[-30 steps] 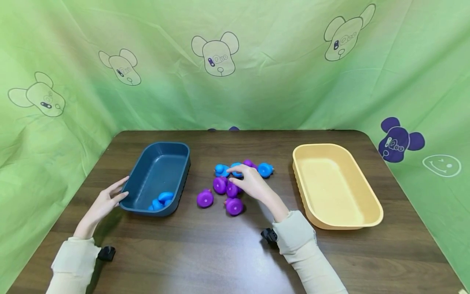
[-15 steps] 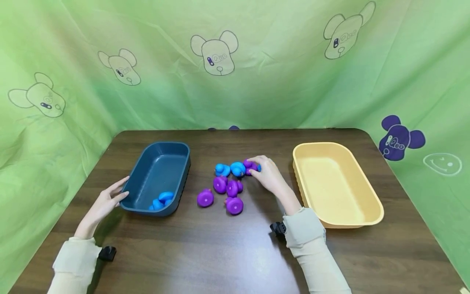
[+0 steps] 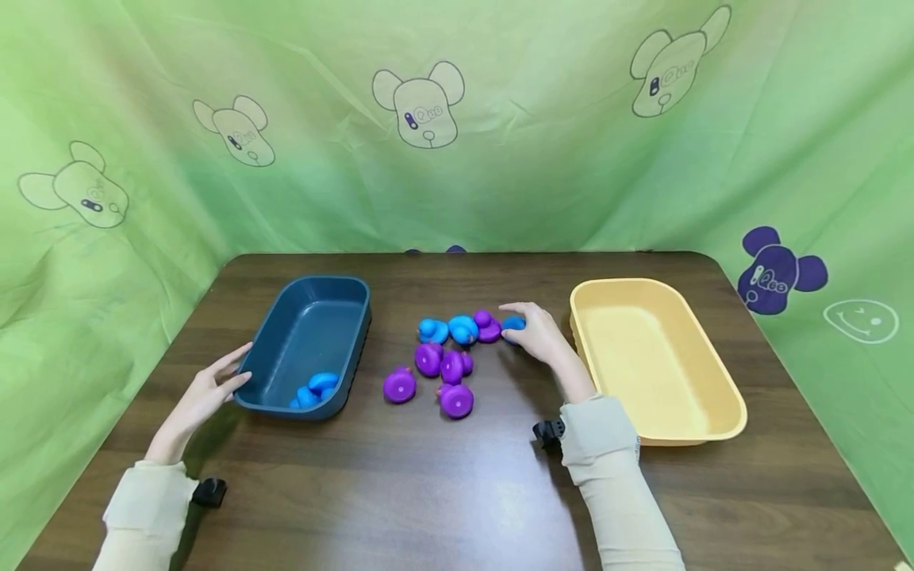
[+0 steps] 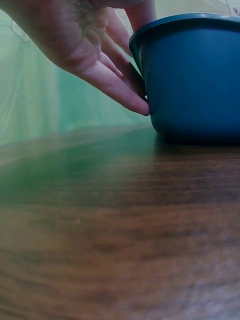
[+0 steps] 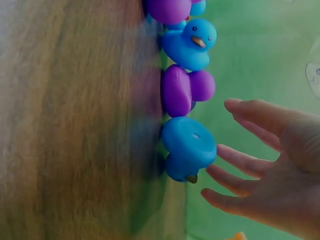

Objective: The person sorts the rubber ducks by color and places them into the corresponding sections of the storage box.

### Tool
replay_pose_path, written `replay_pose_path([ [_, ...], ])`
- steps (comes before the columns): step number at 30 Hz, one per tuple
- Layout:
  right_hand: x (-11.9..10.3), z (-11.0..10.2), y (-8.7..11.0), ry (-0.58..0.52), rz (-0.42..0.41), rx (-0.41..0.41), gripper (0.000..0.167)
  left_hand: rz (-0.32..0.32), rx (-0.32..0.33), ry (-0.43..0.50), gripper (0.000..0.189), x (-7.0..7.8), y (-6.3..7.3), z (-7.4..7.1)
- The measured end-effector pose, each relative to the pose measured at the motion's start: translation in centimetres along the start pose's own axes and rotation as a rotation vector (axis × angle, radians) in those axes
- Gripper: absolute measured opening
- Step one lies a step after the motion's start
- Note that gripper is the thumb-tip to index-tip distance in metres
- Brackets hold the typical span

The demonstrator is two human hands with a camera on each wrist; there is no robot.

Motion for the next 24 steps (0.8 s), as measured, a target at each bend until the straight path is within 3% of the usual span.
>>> replay_pose_path([
  [24, 1.6, 0.2, -0.3, -0.026, 0.043, -0.015, 0.038, -0.003, 0.001, -0.001, 0.049, -0.1, -0.1, 0.0],
])
Point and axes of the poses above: each hand's wrist, its own y-axis away from the middle knuckle, its own z-axis out of the palm, x = y × z, the point moved 6 cm from there along -y, towards the middle knuckle, and after that the axes turned 5 degrees about -z, right-handed, at the moved point
